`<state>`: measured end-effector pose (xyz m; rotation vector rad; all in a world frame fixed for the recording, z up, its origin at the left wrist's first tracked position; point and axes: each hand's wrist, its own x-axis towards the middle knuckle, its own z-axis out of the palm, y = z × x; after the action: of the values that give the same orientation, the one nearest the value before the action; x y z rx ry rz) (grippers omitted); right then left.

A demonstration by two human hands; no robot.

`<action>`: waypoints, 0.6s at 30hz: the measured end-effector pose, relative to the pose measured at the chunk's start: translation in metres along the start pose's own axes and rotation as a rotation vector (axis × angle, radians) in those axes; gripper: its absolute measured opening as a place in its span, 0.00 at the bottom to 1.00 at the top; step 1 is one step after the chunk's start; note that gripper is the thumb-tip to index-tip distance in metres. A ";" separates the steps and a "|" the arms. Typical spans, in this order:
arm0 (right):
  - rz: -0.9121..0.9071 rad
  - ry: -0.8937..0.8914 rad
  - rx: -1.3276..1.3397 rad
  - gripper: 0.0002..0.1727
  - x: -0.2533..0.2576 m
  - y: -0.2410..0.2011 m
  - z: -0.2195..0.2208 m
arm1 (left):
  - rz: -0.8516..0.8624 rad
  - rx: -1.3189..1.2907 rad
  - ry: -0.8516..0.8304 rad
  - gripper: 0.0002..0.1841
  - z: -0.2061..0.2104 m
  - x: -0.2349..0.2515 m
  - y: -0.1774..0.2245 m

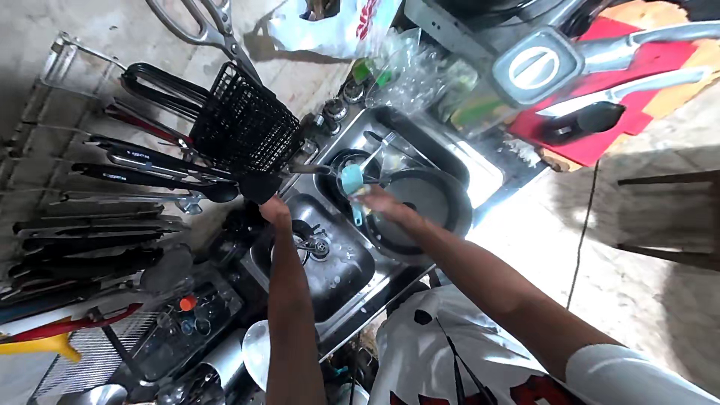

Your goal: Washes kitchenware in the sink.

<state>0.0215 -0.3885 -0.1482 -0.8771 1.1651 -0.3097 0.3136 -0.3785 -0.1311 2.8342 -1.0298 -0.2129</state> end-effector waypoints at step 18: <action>-0.014 -0.026 0.009 0.17 -0.029 -0.004 -0.012 | -0.261 -1.051 -0.677 0.22 0.072 -0.108 0.111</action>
<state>0.0000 -0.3785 -0.1271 -0.8792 1.1331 -0.3140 0.1497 -0.3975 -0.1745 1.8838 -0.3643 -1.3367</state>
